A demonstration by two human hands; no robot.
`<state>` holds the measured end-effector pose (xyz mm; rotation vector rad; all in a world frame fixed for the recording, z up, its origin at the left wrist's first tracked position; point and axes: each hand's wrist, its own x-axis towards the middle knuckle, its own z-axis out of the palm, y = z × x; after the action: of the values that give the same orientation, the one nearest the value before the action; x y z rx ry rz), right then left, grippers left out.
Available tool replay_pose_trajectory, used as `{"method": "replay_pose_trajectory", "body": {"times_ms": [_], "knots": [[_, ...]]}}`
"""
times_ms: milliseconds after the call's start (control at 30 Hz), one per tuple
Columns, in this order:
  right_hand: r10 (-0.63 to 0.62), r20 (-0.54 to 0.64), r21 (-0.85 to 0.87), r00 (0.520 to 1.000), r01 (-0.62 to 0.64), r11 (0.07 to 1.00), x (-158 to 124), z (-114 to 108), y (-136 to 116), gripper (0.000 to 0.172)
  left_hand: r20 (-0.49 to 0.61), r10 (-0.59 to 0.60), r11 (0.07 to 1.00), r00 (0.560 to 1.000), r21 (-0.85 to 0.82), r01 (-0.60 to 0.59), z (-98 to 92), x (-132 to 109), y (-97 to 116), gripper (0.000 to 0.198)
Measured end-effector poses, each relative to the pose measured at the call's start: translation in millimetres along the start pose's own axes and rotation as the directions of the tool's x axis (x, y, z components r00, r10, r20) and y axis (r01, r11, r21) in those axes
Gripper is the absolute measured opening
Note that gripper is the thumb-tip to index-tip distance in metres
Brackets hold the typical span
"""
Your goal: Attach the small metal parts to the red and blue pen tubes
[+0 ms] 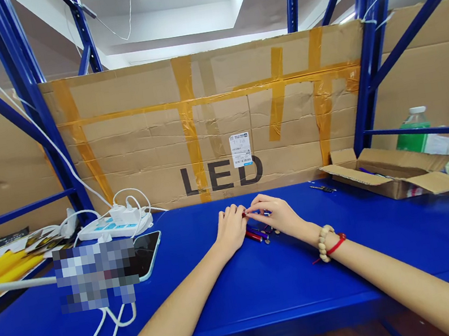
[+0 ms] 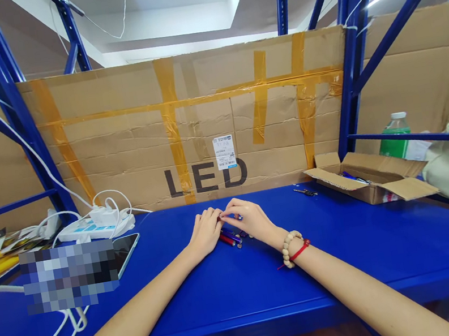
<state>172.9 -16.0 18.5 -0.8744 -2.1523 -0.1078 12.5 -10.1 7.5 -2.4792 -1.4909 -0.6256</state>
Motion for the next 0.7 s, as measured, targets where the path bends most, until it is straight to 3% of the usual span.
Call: {"method": "replay_pose_trajectory", "body": {"times_ms": [167,467,700], "knots": [[0.014,0.022,-0.005,1.0,-0.014,1.0,-0.7,-0.1,-0.1,0.028,-0.002,0.011,1.0,1.0,-0.023,-0.011,-1.8,-0.6,0.8,0.021],[-0.096,0.065,-0.121,0.993,0.103,0.987,-0.9,1.9,-1.2,0.023,-0.001,0.025,1.0,1.0,0.011,-0.025,-1.6,-1.2,0.5,0.024],[-0.004,0.057,-0.104,0.998,0.01,0.995,-0.4,-1.0,-4.1,0.014,-0.024,0.018,1.0,1.0,0.012,-0.018,-1.9,-1.2,1.1,0.022]]}}
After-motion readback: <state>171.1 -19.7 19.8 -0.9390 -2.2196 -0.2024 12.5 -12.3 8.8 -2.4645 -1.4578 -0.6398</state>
